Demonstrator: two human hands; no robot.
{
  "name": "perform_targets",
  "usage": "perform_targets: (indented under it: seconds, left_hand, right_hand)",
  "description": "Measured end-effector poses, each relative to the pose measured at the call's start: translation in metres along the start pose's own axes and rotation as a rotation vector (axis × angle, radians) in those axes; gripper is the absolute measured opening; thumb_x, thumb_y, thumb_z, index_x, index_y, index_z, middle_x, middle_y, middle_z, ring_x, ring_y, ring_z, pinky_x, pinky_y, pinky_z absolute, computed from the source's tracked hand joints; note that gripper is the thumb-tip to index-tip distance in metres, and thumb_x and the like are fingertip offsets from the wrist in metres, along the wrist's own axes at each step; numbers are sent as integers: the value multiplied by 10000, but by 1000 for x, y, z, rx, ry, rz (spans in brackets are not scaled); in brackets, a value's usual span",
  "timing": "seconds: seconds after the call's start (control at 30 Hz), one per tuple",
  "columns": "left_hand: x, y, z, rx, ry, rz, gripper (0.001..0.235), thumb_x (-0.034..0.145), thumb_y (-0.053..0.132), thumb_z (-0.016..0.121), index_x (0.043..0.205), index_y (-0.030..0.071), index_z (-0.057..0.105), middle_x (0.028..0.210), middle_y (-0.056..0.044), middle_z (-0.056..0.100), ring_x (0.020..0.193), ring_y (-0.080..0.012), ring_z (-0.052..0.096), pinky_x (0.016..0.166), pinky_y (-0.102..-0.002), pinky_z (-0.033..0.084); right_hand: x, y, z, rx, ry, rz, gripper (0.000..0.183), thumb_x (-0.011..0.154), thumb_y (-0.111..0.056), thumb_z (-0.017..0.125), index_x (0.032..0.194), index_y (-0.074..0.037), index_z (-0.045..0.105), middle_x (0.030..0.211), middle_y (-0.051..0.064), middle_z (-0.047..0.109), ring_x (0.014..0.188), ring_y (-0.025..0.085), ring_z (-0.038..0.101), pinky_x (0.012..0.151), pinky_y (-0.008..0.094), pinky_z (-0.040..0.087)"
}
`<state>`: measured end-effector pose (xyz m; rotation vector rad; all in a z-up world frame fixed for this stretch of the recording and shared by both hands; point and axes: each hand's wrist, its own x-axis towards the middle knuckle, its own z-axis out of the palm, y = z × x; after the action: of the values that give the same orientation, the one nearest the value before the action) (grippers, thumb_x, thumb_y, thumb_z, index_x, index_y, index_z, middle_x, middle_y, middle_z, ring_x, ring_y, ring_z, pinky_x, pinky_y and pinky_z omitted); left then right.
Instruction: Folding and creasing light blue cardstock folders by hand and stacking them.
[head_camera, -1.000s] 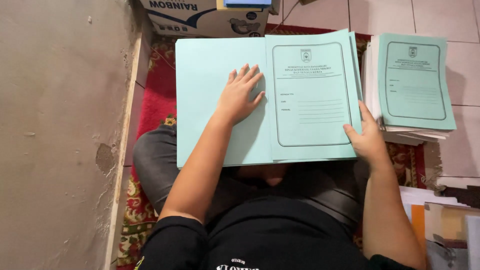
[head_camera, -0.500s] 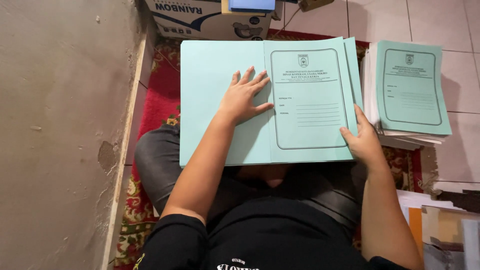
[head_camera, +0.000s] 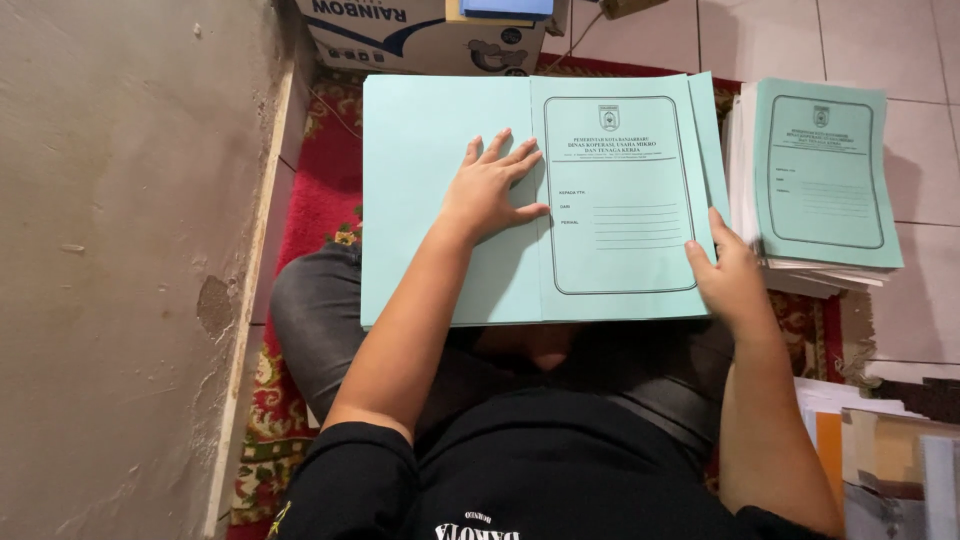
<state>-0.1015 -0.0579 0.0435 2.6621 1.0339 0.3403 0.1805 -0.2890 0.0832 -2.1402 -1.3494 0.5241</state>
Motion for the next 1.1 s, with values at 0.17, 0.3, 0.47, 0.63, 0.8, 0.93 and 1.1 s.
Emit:
perform_targets:
  seconds: [0.17, 0.3, 0.47, 0.63, 0.8, 0.93, 1.1]
  left_hand:
    - [0, -1, 4, 4, -3, -1, 807, 845, 713, 667, 1512, 280, 530, 1571, 68, 492, 1539, -245, 306, 1255, -559, 180]
    - [1, -2, 5, 25, -2, 7, 813, 841, 709, 664, 1515, 277, 525, 1576, 67, 489, 1539, -245, 308, 1252, -573, 185]
    - [3, -5, 11, 11, 3, 11, 815, 835, 706, 672, 1511, 273, 532, 1575, 60, 491, 1537, -253, 312, 1250, -585, 186]
    - [3, -6, 12, 6, 11, 27, 813, 830, 689, 681, 1503, 255, 543, 1571, 50, 501, 1532, -266, 322, 1247, -597, 186]
    - [1, -6, 5, -29, 8, 31, 757, 872, 672, 653, 1497, 256, 553, 1562, 34, 510, 1526, -274, 327, 1241, -600, 176]
    - [-2, -14, 17, -42, 36, 26, 654, 939, 602, 601, 1507, 284, 529, 1565, 73, 505, 1518, -239, 344, 1245, -587, 173]
    - [-7, -52, 45, -526, 273, 128, 540, 939, 105, 640, 1470, 82, 547, 1521, -142, 545, 1438, -381, 461, 1199, -615, 270]
  right_hand:
    - [-6, -37, 1, -290, -84, -92, 717, 1028, -265, 546, 1570, 133, 295, 1434, 420, 456, 1338, 540, 466, 1072, 615, 413]
    - [-3, -38, 3, -292, -102, -55, 732, 1033, -283, 530, 1577, 127, 261, 1468, 417, 418, 1376, 549, 417, 1100, 631, 375]
    - [0, -47, -5, -121, -87, -46, 648, 995, -237, 609, 1521, 85, 410, 1602, 361, 268, 1497, 490, 241, 1218, 572, 226]
    - [15, -40, 13, 996, -168, -150, 445, 1072, -171, 331, 1477, 11, 371, 1598, 137, 402, 1526, 228, 344, 1280, 429, 262]
    - [23, -18, 76, 539, -107, -250, 482, 1069, -203, 387, 1496, 20, 398, 1568, 161, 433, 1510, 256, 355, 1274, 376, 237]
    - [18, -10, 144, 188, -60, -313, 513, 1067, -228, 433, 1512, 27, 419, 1544, 180, 457, 1497, 279, 364, 1270, 333, 218]
    - [13, -18, 193, -265, 22, -380, 555, 1063, -259, 490, 1531, 36, 446, 1515, 205, 487, 1481, 308, 374, 1264, 279, 194]
